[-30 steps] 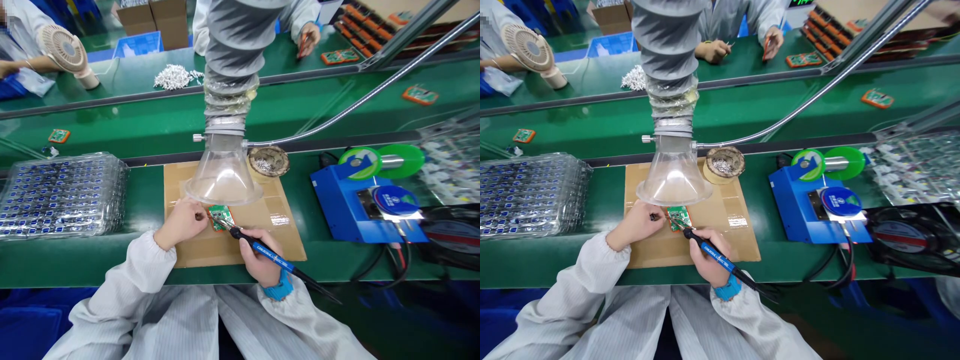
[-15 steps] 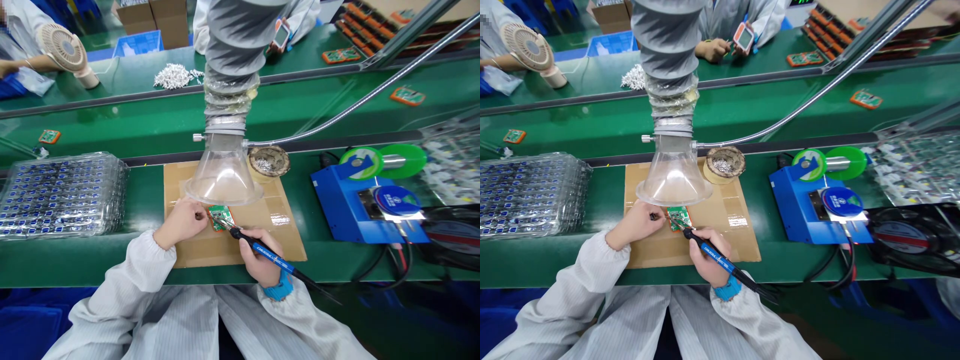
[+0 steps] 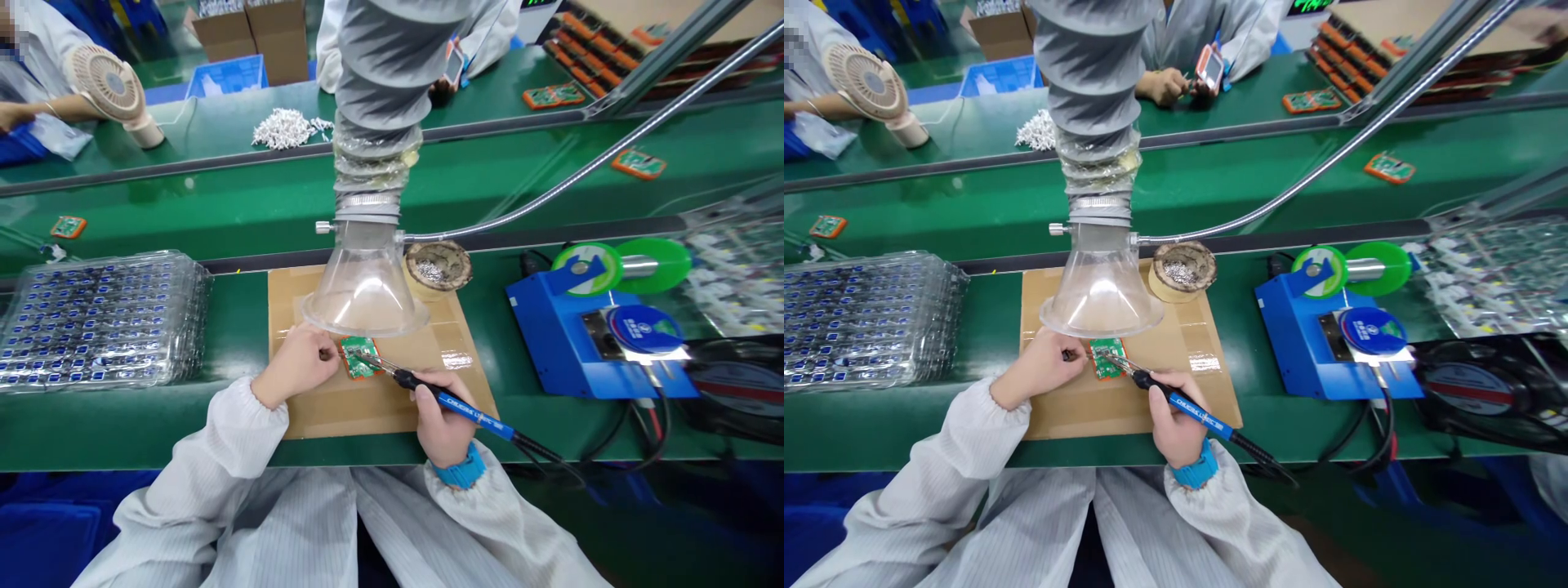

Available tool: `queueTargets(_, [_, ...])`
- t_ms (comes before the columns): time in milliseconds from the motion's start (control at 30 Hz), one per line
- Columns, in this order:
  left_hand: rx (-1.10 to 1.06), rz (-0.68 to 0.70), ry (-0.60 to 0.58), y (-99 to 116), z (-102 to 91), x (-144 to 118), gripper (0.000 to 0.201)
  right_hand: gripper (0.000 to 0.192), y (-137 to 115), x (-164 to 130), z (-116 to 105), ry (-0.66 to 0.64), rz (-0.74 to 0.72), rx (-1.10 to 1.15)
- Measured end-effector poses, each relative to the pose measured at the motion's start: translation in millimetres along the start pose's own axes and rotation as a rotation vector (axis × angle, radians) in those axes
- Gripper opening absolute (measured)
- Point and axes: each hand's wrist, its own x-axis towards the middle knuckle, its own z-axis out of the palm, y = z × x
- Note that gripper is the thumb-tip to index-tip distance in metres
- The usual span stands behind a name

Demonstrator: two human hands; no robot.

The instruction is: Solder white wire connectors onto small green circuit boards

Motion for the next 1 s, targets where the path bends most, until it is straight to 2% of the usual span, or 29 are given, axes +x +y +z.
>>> queueTargets(100, [0.01, 0.013, 0.0, -1.5, -0.2, 0.4, 0.022, 0.011, -0.8, 0.7, 0.6, 0.016, -0.007, 0.032])
queueTargets(167, [0.039, 0.027, -0.008, -2.5, 0.9, -0.8, 0.021, 0.012, 0.6, 4.6, -1.3, 0.074, -0.014, 0.062])
queueTargets(333, [0.197, 0.054, 0.072, -0.9, 7.2, -10.3, 0.014, 0.02, 5.2, 36.0, -13.0, 0.409, -0.141, 0.076])
queueTargets(367, [0.208, 0.055, 0.083, -0.4, 7.2, -12.3, 0.015, 0.021, 5.2, 44.3, -15.0, 0.437, -0.148, 0.045])
queueTargets(433, [0.153, 0.033, 0.072, -1.5, 3.3, -14.9, 0.015, 0.024, 4.3, 59.3, -17.0, 0.413, -0.11, -0.047])
queueTargets(500, [-0.038, -0.054, 0.009, -6.8, -6.5, -14.5, 0.012, 0.03, 3.4, 69.7, -16.2, 0.316, -0.043, -0.126])
queueTargets(567, [-0.361, -0.208, -0.102, -16.9, -21.3, -10.6, 0.01, 0.035, 3.0, 74.1, -13.5, 0.252, 0.004, -0.139])
queueTargets(633, [-0.695, -0.396, -0.159, -30.6, -39.2, -2.5, 0.012, 0.038, 3.5, 73.4, -10.7, 0.257, 0.024, -0.111])
queueTargets(667, [-0.827, -0.48, -0.14, -38.1, -48.7, 3.4, 0.014, 0.038, 4.0, 72.1, -9.7, 0.283, 0.023, -0.097])
queueTargets(700, [-0.928, -0.551, -0.086, -45.5, -58.0, 10.8, 0.015, 0.038, 4.5, 70.6, -9.2, 0.304, 0.019, -0.088])
queueTargets(767, [-1.081, -0.612, 0.123, -58.2, -74.6, 29.6, 0.014, 0.038, 5.6, 68.4, -9.0, 0.325, 0.004, -0.08])
queueTargets(867, [-1.176, -0.496, 0.606, -66.2, -85.5, 59.1, 0.014, 0.039, 6.2, 67.0, -10.3, 0.319, -0.009, -0.062])
queueTargets(933, [-1.021, -0.401, 0.852, -63.2, -78.3, 68.3, 0.03, 0.04, 5.3, 66.5, -11.0, 0.31, -0.006, -0.058])
queueTargets(967, [-0.87, -0.376, 0.889, -60.0, -70.6, 67.3, 0.041, 0.041, 4.2, 66.2, -10.8, 0.324, 0.004, -0.059])
queueTargets(1000, [-0.704, -0.345, 0.859, -56.4, -60.9, 62.4, 0.047, 0.043, 2.8, 66.2, -10.2, 0.343, 0.015, -0.079])
